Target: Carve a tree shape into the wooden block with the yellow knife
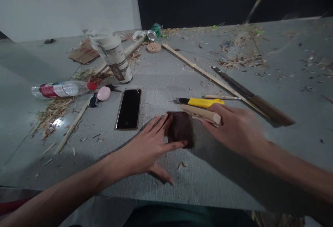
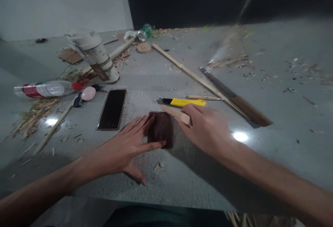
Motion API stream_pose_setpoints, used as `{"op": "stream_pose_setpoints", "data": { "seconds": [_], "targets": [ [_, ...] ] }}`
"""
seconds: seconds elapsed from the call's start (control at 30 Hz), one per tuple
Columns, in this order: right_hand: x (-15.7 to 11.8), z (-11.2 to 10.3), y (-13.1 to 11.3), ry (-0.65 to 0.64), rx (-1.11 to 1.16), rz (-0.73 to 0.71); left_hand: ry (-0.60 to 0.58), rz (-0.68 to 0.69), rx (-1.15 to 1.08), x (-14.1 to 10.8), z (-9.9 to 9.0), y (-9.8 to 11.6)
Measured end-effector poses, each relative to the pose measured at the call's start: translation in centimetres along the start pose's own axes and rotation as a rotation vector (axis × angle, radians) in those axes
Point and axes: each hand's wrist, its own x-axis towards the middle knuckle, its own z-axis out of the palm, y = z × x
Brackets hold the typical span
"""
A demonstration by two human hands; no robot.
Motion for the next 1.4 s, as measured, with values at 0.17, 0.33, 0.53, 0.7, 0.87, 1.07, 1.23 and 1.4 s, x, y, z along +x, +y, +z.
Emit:
{"op": "stream_pose_setpoints", "data": {
  "seconds": [0.17, 0.33, 0.53, 0.7, 0.87, 1.07, 1.23, 1.4],
  "targets": [
    [-0.1, 0.2, -0.2, -0.155, 0.183, -0.077, -0.004, -0.015, -0.012, 0.1, 0.0, 0.0],
    [0.3, 0.2, -0.1, -0.008, 0.044, 0.055, 0.017, 0.006, 0.002, 0.0, 0.0, 0.0],
    [0.6, 0.3, -0.1, -0.091, 0.134, 0.076, 0.037, 0.004, -0.017, -0.1, 0.1, -0.1],
    [2.8, 0.6, 1.9, -0.018, 0.52, 0.474, 0.09, 0.012, 0.03, 0.1, 0.6, -0.3],
    [3.3, 1.6, 1.1, -0.13, 1.242, 0.714, 0.247, 0.017, 0.077, 0.1, -0.2, -0.2],
    [2.5, 2.2, -0.1, -0.293, 1.379, 0.799, 0.727, -0.053, -0.159, -0.2, -1.3, 0.4],
    [1.9, 2.5, -1.0, -0.347, 1.338, 0.783, 0.802, -0.15, -0.399, -0.4, -0.6, 0.4],
    [1.5, 3.0, -1.2, -0.371, 1.346, 0.764, 0.689, -0.151, -0.451, -0.2, -0.5, 0.0]
  ]
}}
